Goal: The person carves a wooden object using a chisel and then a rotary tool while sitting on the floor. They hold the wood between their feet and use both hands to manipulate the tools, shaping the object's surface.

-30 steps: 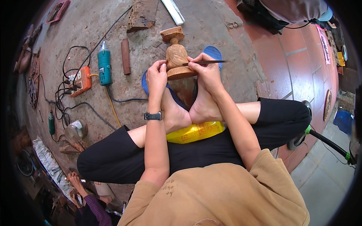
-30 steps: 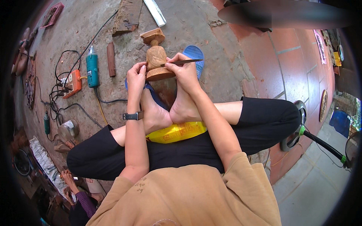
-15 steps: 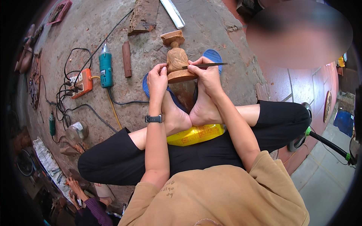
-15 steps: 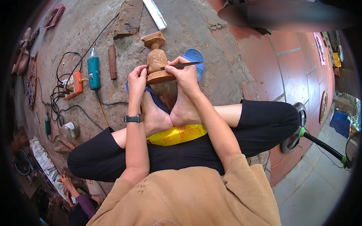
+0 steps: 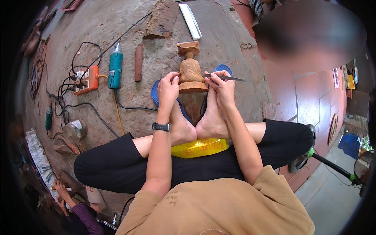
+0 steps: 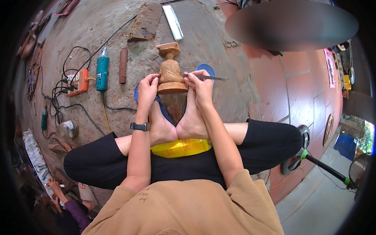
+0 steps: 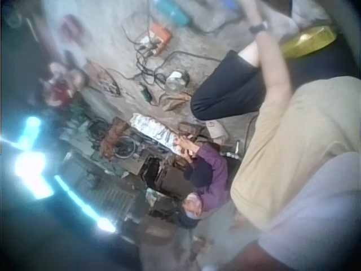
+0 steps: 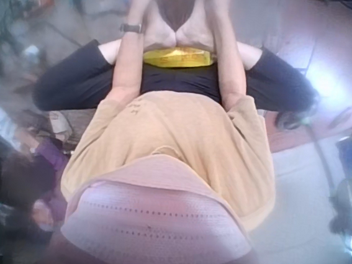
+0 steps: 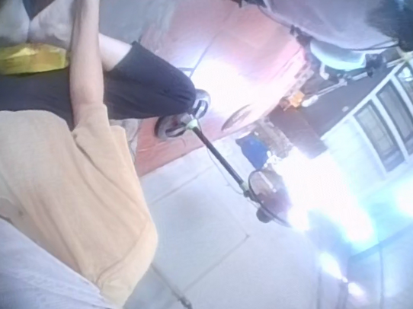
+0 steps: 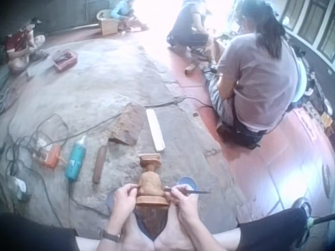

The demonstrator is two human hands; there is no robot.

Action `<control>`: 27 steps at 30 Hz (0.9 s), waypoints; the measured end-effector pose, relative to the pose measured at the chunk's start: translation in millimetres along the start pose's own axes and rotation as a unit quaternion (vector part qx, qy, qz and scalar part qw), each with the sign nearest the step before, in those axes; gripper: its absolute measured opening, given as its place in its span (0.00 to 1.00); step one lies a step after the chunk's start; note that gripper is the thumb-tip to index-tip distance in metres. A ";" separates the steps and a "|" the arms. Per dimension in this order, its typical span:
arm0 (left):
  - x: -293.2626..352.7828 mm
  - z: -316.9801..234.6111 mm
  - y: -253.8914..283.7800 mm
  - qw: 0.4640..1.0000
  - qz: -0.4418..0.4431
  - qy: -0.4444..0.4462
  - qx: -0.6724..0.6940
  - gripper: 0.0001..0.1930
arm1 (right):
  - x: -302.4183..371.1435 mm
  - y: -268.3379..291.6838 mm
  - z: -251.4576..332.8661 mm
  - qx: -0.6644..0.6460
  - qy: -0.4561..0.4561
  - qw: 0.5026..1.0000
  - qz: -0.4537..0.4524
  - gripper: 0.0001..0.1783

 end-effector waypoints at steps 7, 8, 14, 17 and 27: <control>1.5 -12.4 1.0 0.998 -0.035 -0.037 0.040 0.14 | -1.0 -4.5 7.5 -0.022 -0.023 0.999 0.017 0.04; 4.2 -22.3 0.5 0.992 -0.077 -0.098 0.032 0.15 | -0.6 -8.5 11.4 -0.021 -0.020 0.999 0.019 0.04; 3.1 -25.2 9.7 0.981 -0.078 -0.163 -0.063 0.21 | -22.0 -50.6 43.0 0.187 0.109 0.966 0.141 0.07; -3.9 -2.8 25.5 0.996 -0.066 -0.029 -0.043 0.22 | -43.4 -75.7 46.8 0.366 0.162 0.889 0.224 0.08; -6.0 3.0 1.9 0.892 0.022 0.151 0.426 0.25 | -62.8 -140.9 41.7 0.612 0.236 0.637 0.405 0.14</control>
Point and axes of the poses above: each hand's wrist, its own x-axis away from the middle knuckle, its own y-axis out of the back of the hand, z = x × y, the point moved 4 cm from there along -x, towards the middle knuckle, and after that the axes turned 3 degrees about -z, right-handed, at the moved point
